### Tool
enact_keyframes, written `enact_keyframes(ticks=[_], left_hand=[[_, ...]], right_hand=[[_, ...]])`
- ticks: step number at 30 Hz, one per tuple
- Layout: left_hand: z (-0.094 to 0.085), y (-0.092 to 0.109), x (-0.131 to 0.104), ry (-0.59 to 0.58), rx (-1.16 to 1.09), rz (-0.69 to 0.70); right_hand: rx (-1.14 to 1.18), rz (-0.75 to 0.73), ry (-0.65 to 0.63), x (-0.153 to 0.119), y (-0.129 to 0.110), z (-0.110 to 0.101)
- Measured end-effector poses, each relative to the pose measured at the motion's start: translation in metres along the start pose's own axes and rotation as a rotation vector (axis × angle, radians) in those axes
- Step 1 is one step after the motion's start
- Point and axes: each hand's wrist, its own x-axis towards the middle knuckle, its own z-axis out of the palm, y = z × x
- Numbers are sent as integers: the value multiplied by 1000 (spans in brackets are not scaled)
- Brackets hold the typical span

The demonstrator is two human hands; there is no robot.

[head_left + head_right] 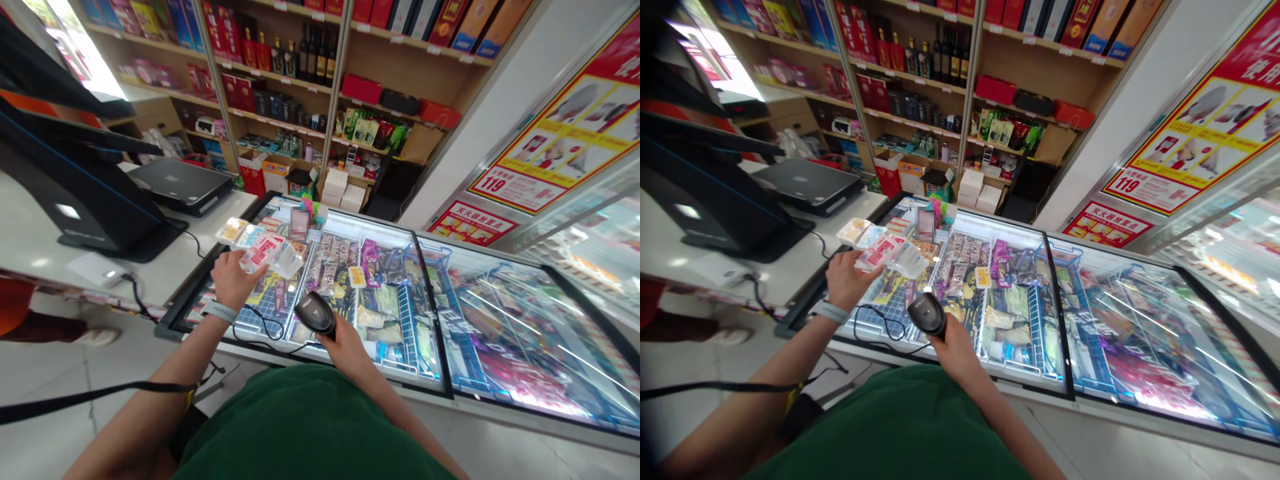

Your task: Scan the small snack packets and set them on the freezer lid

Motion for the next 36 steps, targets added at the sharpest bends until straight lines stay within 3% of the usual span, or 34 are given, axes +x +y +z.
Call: enact_keyframes(ticks=[8, 13, 16, 20, 23, 25, 29, 33, 36], left_hand=[[7, 4, 58, -96, 112, -114], [12, 10, 68, -196, 119, -136], [11, 13, 65, -181, 117, -129], [5, 23, 55, -59, 80, -24], [2, 37, 43, -1, 14, 145], [6, 50, 36, -22, -51, 282], [40, 78, 22, -219, -187, 543], [99, 106, 7, -508, -245, 658], [142, 131, -3, -651, -201, 771]], right_hand=[[15, 18, 11, -4, -4, -3], [3, 50, 18, -5, -1, -5], [8, 59, 23, -4, 0, -5], [27, 61, 37, -3, 3, -4], [43, 59, 52, -4, 9, -4], [50, 64, 74, -6, 13, -4], [52, 137, 126, -14, 23, -9], [80, 216, 199, -27, 30, -18], [106, 280, 255, -40, 37, -23]])
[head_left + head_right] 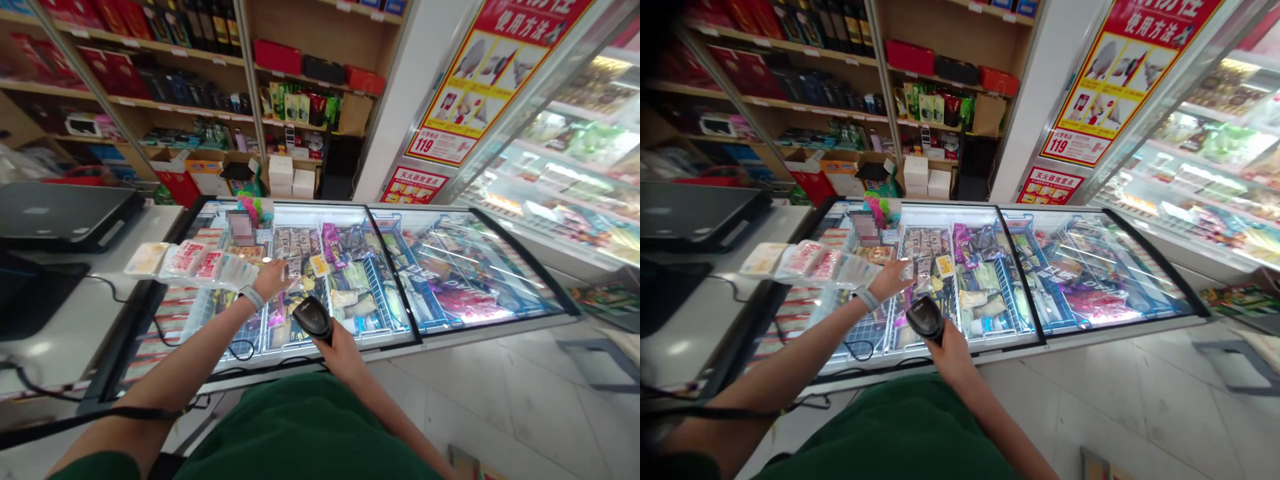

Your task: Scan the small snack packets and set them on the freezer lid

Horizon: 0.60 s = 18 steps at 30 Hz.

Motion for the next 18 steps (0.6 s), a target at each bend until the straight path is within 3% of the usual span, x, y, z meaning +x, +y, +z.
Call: enact_keyframes(ticks=[4, 10, 15, 18], left_hand=[[37, 14, 45, -171, 79, 169], [71, 34, 104, -355, 216, 189], [88, 41, 132, -455, 243, 205], [92, 41, 135, -444, 237, 202]], right_hand=[[16, 84, 83, -15, 13, -10], [54, 162, 173, -35, 26, -16], [62, 194, 197, -43, 33, -14], [57, 200, 203, -44, 35, -13]])
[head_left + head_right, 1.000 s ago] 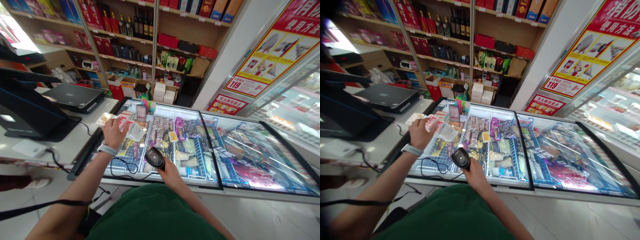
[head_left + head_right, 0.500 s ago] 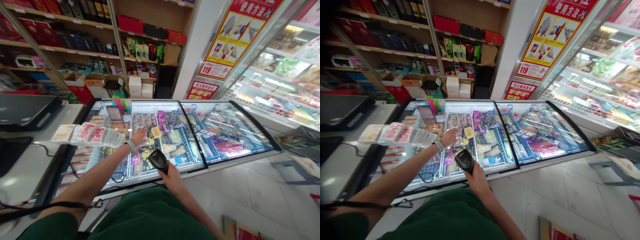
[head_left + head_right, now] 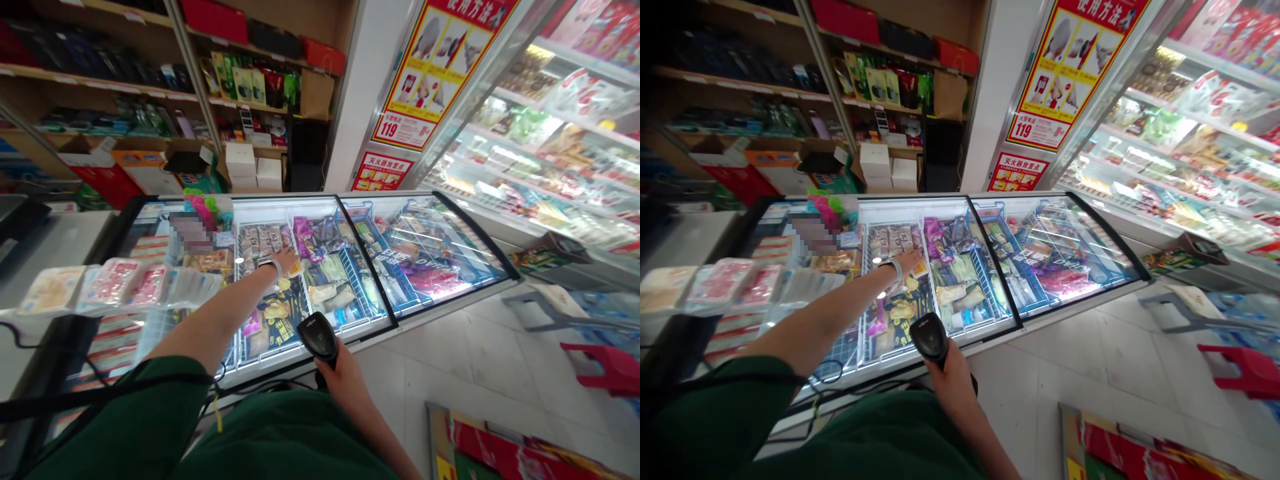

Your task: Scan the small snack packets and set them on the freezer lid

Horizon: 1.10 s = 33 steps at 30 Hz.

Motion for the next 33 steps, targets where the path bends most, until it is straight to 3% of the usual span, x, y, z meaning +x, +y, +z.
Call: enact_keyframes(ticks=[4, 9, 18, 25, 33], left_hand=[[-1, -2, -11, 38, -4, -39], [-1, -6, -46, 50, -25, -134], [25, -3, -158, 89, -149, -353], [25, -3, -254, 346, -380, -523], [-16, 22, -337, 773, -417, -683]], right_hand=[[-19, 4, -15, 3, -4, 0], [-21, -32, -53, 10, -15, 3], [-68, -116, -101, 28, -37, 14], [-65, -236, -182, 43, -73, 16], [-69, -401, -340, 60, -105, 19]])
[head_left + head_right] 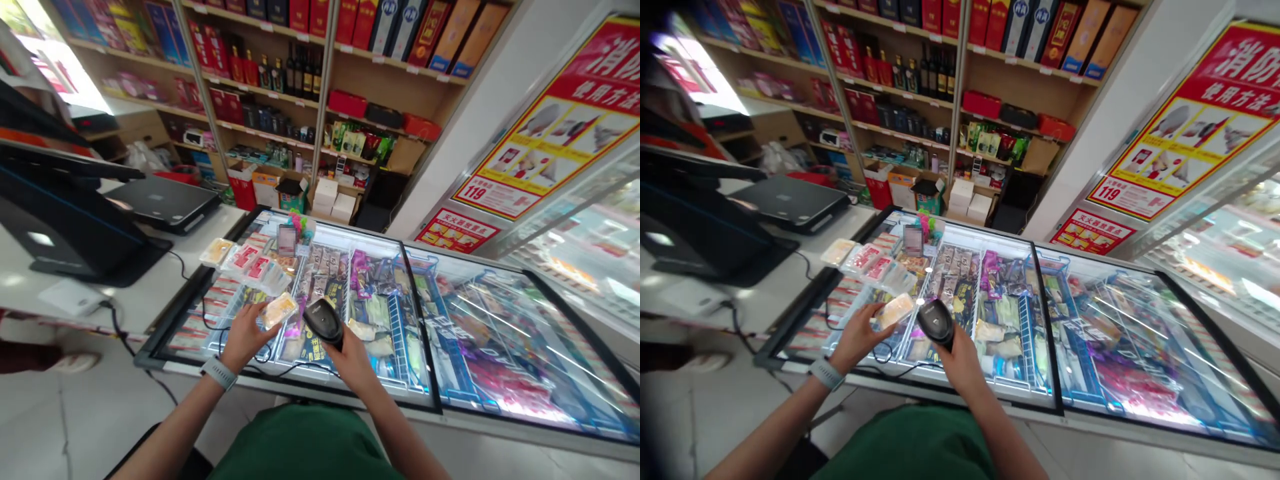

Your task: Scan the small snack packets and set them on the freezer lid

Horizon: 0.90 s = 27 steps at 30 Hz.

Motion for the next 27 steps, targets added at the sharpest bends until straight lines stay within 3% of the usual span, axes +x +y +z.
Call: enact_keyframes(ticks=[8, 16, 22, 27], left_hand=[[-56, 7, -15, 230, 202, -3], [-91, -7, -11, 333, 249, 83], [-113, -26, -1, 320, 254, 136], [-124, -21, -10, 384, 292, 89]], right_hand=[[34, -57, -93, 1, -9, 10], [18, -34, -69, -4, -43, 37], [70, -32, -45, -8, -76, 66], [29, -90, -100, -13, -89, 73]])
